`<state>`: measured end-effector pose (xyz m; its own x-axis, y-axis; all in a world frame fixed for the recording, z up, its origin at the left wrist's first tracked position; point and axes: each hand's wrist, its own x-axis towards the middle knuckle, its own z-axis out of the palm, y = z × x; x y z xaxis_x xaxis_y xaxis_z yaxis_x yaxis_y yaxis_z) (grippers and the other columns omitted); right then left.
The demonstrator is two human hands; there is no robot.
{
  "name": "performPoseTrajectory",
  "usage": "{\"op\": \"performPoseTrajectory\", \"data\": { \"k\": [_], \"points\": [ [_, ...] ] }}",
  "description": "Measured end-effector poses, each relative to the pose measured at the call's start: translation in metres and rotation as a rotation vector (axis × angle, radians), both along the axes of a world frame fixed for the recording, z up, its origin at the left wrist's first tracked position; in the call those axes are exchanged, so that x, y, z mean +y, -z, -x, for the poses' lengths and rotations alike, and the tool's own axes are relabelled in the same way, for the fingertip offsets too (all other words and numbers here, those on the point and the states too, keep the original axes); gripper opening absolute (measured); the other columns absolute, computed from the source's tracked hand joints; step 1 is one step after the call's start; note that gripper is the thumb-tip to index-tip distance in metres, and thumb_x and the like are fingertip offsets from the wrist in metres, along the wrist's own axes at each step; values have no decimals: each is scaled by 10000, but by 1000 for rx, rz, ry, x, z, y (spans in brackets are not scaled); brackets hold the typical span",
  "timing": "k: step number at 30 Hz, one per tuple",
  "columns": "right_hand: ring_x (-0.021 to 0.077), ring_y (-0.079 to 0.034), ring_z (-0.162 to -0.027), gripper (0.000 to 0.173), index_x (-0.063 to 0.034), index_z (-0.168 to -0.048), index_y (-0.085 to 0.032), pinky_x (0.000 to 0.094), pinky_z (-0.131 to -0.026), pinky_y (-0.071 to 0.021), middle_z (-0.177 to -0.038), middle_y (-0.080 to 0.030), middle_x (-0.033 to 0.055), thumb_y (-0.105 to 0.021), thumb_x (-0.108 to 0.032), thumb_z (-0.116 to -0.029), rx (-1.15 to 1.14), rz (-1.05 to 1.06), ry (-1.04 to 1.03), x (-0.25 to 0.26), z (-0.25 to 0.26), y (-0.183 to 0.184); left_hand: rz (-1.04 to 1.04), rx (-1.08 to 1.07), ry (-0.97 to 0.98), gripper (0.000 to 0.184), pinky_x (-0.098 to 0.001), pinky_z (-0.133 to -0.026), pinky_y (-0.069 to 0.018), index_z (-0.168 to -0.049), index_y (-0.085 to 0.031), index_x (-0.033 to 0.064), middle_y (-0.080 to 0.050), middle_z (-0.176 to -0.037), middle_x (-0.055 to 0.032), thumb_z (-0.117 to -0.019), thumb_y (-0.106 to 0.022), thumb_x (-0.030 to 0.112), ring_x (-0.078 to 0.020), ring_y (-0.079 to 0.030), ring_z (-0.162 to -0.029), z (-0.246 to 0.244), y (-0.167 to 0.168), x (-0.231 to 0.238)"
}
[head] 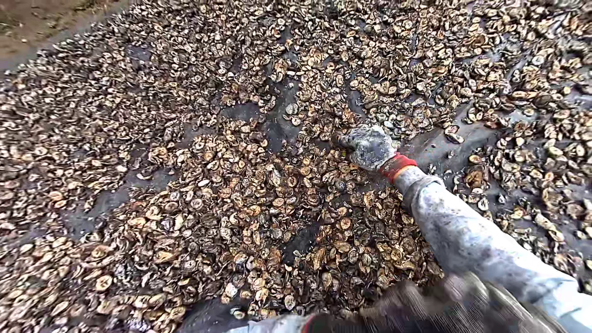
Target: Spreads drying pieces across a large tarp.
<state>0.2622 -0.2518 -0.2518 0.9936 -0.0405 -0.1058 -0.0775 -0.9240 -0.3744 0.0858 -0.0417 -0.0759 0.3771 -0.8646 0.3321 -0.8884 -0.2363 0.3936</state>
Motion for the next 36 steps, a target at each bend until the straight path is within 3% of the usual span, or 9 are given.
{"op": "performPoseTrajectory", "data": {
  "k": [3, 9, 16, 19, 21, 23, 28, 32, 36],
  "points": [
    [433, -529, -1339, 342, -105, -1300, -708, 633, -1141, -321, -1362, -639, 223, -609, -161, -977, 41, 1, -46, 10, -5, 9, 3, -117, 18, 202, -412, -750, -595, -1005, -791, 160, -778, -1026, -65, -941, -602, 192, -246, -748, -942, -111, 63, -6],
    [359, -624, -1254, 344, -214, -1345, -691, 615, -1062, -433, -1300, -701, 132, -542, -210, -1035, 152, -210, 267, 4, 14, -36, -437, 318, -477, 601, -683, -1140, -329, -1551, -456, 170, -402, -1593, -213, -1008, -623, 368, -458, -382, -1456, -192, 140, 16],
    [182, -676, -1142, 294, -162, -1307, -694, 426, -1034, -513, -1259, -714, 72, -540, -247, -1071, 193, -732, 509, -25, 47, -45, -414, 390, -459, 495, -680, -1126, -359, -1458, -540, 90, -534, -1473, -228, -1033, -603, 335, -449, -473, -1392, -197, 176, 1],
    [143, -721, -1021, 317, -32, -1248, -688, 332, -968, -583, -1138, -744, 69, -420, -89, -1088, -305, -1040, 711, -43, 112, -84, -416, 461, -479, 507, -704, -1065, -399, -1410, -563, 35, -571, -1401, -273, -1009, -648, 334, -487, -523, -1316, -202, 165, 5],
    [154, -611, -1242, 572, -67, -1503, -409, 382, -1101, -491, -1376, -611, 31, -76, -313, -1109, -826, -1425, 531, -94, 185, -103, -383, 485, -502, 515, -710, -1060, -399, -1410, -566, 45, -567, -1405, -274, -988, -681, 318, -493, -524, -1308, -211, 159, 11],
    [154, -417, -1463, 689, -162, -1626, -74, 364, -1224, -340, -1623, -360, 12, 12, -541, -1058, -999, -1349, 462, -126, 229, -108, -409, 420, -504, 580, -705, -1100, -356, -1498, -522, 141, -517, -1483, -243, -989, -659, 384, -477, -469, -1375, -240, 153, 0],
    [186, -585, -1316, 608, -234, -1563, -441, 467, -1090, -487, -1510, -557, 51, -638, -333, -996, -105, -511, 604, -11, 148, -82, -630, 374, -528, 627, -723, -1135, -284, -1562, -441, 227, -468, -1557, -204, -1021, -521, 534, -453, -399, -1453, -296, 156, -68],
    [562, -24, -1538, 1084, -427, -1588, -348, 829, -1137, -13, -1694, -131, 262, -672, -858, -648, 341, -85, 37, 81, 144, -43, -855, 461, -279, 522, -719, -1010, -424, -1417, -610, 164, -641, -1343, -229, -974, -662, 435, -459, -584, -1260, -268, 159, -58],
    [489, -400, -1434, 796, -411, -1501, -504, 726, -1099, -314, -1601, -412, 200, -796, -509, -766, 392, -178, 131, 83, 250, -57, -823, 524, -198, 803, -669, -1136, -340, -1532, -480, 181, -499, -1522, -201, -852, -793, 472, -418, -452, -1414, -189, 145, 11]
  ]
}}
